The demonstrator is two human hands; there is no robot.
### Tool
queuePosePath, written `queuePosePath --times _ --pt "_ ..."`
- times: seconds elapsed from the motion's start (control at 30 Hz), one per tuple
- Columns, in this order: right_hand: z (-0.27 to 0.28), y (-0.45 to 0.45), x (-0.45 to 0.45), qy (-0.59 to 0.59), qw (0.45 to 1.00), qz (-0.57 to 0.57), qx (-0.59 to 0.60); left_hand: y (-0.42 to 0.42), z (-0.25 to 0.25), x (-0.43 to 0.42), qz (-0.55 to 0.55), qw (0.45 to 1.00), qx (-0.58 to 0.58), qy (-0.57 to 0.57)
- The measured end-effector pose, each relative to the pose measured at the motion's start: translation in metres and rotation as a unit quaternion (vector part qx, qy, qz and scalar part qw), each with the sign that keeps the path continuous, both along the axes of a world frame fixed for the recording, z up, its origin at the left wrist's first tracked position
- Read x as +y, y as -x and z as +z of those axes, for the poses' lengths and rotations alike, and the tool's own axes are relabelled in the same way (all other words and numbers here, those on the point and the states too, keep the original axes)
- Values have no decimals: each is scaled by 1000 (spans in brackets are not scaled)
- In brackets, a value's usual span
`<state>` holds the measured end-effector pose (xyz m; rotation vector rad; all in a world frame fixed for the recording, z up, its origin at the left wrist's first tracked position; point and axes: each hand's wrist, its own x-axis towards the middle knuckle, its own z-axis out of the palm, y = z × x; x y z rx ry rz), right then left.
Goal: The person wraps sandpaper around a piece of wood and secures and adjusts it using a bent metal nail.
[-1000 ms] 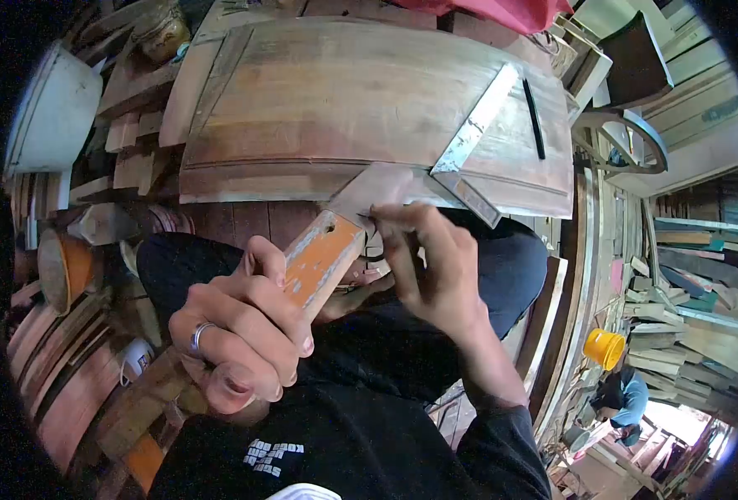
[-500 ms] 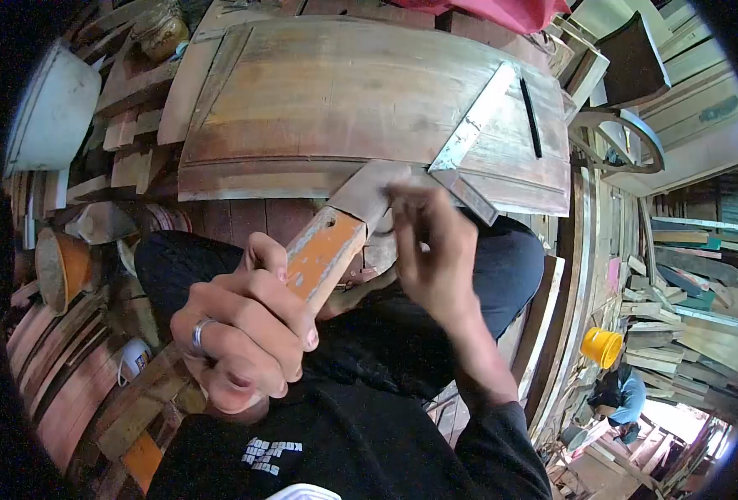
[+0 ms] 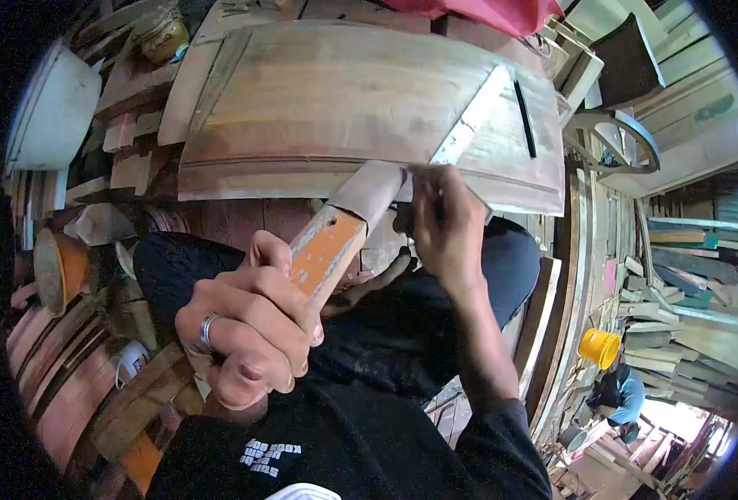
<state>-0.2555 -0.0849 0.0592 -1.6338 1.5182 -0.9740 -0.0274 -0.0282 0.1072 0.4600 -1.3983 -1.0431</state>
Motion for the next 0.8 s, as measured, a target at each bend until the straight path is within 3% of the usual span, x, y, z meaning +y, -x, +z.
queuePosePath --times 0.07,0.27,0.4,0.47,0.53,0.6,0.7,0.73,0.8 --pt "11 -3 18 93 989 95 63 -2 -2 1 2 1000 13 -9" --pt "7 1 -7 -7 997 41 61 2 4 3 -12 1000 -9 -7" --pt "17 -8 17 143 980 137 34 -2 -1 2 -6 1000 19 -22" --pt "19 -1 6 44 990 114 66 0 -1 4 -11 999 24 -31" --pt "3 3 -16 35 996 51 58 -1 1 2 -19 1000 -15 -8" --pt "9 4 -7 87 985 72 130 -1 2 0 -12 1000 -9 -4" --pt "24 -4 4 198 960 177 85 -5 -2 0 -7 1000 5 -15" --pt "23 -2 3 195 962 171 85 -5 -2 1 -11 1000 21 -21" --pt "19 3 -11 40 988 108 99 -3 -1 1 -16 1000 12 -18"
